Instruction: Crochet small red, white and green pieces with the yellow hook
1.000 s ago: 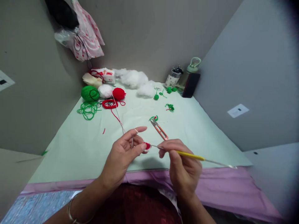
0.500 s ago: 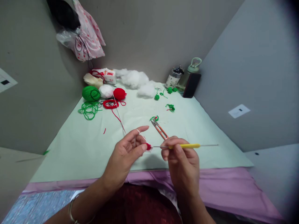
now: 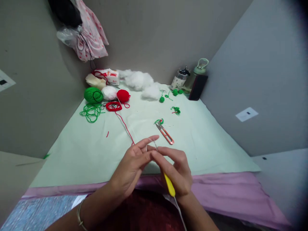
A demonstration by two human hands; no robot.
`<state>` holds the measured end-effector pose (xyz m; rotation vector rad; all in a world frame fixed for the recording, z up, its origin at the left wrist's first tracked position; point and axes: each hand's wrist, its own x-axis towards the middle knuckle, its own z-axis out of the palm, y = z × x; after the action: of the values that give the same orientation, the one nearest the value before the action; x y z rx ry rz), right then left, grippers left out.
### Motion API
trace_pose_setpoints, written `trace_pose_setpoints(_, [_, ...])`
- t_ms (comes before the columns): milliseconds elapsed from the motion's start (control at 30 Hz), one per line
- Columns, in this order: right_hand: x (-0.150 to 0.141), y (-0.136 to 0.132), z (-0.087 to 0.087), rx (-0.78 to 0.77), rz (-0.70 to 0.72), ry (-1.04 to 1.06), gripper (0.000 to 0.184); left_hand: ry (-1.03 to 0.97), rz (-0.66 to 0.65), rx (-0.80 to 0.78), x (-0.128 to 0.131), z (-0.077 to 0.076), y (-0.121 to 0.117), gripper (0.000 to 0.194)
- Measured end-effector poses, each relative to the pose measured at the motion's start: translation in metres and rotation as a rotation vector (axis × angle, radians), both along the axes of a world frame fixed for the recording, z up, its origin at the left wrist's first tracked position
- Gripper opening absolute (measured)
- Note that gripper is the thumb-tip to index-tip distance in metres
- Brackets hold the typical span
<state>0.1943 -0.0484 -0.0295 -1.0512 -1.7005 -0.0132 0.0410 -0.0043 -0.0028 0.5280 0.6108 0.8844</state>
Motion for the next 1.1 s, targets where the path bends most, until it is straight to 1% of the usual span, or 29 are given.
trace_pose_setpoints(33, [0.001,0.0,0.0,0.019,-0.002,0.026,0.043,-0.03,-0.041,-0.049,-0.001,0.001,0.001,0.052])
trace_pose_setpoints(67, [0.003,0.0,0.0,-0.013,0.016,0.104,0.038,-0.05,-0.063,-0.084,-0.002,0.001,0.002,0.05])
trace_pose_setpoints(133, [0.003,0.003,0.003,-0.099,0.065,0.372,0.028,-0.054,-0.048,-0.095,-0.004,0.003,0.004,0.044])
trace_pose_setpoints(200, [0.002,0.006,0.006,-0.201,0.162,0.638,0.023,-0.016,0.002,-0.027,-0.005,0.003,0.004,0.038])
trace_pose_setpoints(233, [0.0,0.008,0.007,-0.241,0.214,0.727,0.021,0.013,0.017,0.027,-0.004,0.002,0.003,0.037])
trace_pose_setpoints(267, [-0.001,0.01,0.007,-0.282,0.26,0.769,0.019,0.044,0.024,0.082,-0.003,0.002,0.003,0.036])
trace_pose_setpoints(300, [-0.003,0.011,0.007,-0.31,0.287,0.776,0.018,0.072,0.025,0.13,-0.001,0.001,0.002,0.037])
trace_pose_setpoints(367, [-0.005,0.012,0.005,-0.319,0.286,0.733,0.018,0.119,0.015,0.181,0.002,-0.001,0.0,0.04])
trace_pose_setpoints(433, [-0.005,0.011,0.003,-0.31,0.264,0.712,0.019,0.139,0.003,0.18,0.003,-0.001,-0.002,0.045])
trace_pose_setpoints(567, [-0.001,0.011,0.002,-0.336,0.272,0.78,0.017,0.131,0.004,0.158,0.002,0.002,-0.001,0.053])
trace_pose_setpoints(633, [0.001,0.012,0.003,-0.34,0.285,0.822,0.014,0.144,0.009,0.165,0.001,0.003,0.001,0.051])
trace_pose_setpoints(767, [0.001,0.016,0.009,-0.375,0.339,0.927,0.013,0.21,0.008,0.181,-0.002,0.002,0.005,0.042])
trace_pose_setpoints(833, [0.0,0.018,0.01,-0.394,0.375,0.975,0.012,0.194,-0.001,0.159,-0.003,0.002,0.006,0.041])
trace_pose_setpoints(933, [-0.002,0.019,0.01,-0.408,0.405,1.018,0.012,0.101,-0.014,0.109,-0.003,0.005,0.005,0.042])
trace_pose_setpoints(1000, [-0.002,0.02,0.009,-0.417,0.395,1.025,0.012,0.065,-0.02,0.098,-0.003,0.006,0.005,0.043])
trace_pose_setpoints(1100, [-0.001,0.021,0.009,-0.447,0.374,1.009,0.016,0.068,-0.026,0.115,-0.004,0.007,0.005,0.041])
